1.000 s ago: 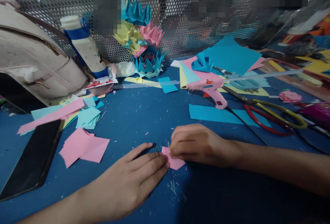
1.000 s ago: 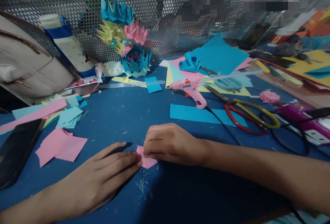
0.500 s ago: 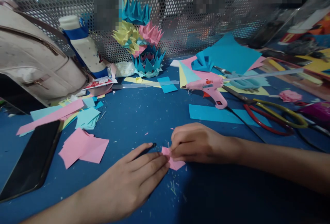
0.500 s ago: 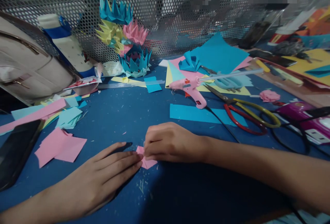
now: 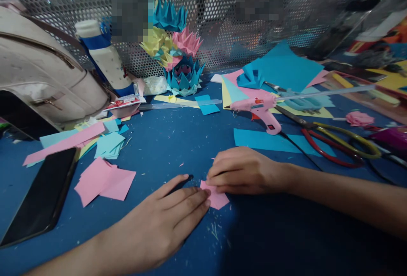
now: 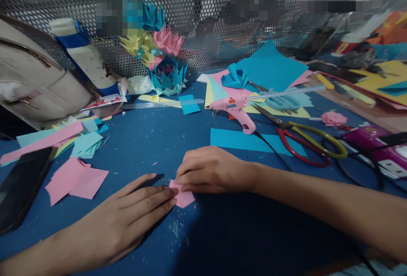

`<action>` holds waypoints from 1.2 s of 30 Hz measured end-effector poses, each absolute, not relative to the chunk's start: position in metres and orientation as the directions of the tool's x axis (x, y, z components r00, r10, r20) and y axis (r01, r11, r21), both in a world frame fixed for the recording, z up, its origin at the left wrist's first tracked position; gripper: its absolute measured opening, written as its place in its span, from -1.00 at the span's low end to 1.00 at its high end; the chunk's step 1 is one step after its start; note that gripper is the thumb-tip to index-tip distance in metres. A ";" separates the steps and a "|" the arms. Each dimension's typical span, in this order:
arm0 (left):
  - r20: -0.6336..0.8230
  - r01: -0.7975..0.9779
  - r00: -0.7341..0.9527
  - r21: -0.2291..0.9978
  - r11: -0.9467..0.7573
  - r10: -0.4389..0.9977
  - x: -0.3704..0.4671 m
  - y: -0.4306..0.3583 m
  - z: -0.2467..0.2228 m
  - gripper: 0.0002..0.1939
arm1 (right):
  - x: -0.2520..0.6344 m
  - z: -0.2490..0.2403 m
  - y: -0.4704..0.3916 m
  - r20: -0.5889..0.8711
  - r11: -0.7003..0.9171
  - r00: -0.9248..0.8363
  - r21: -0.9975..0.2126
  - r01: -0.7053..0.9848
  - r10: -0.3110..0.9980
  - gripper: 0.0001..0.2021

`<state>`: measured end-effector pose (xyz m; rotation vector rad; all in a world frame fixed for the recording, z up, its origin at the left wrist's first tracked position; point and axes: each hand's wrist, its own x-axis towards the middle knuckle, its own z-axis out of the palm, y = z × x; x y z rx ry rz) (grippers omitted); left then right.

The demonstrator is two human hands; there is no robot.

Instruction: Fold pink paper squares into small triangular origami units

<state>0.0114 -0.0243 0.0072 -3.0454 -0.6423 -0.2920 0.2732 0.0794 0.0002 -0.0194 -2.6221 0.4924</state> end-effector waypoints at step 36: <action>0.180 0.399 0.891 0.129 -0.908 0.417 0.012 -0.024 0.008 -0.50 | 0.273 0.016 0.056 0.238 0.926 -0.910 -0.258 0.277 0.338 -0.69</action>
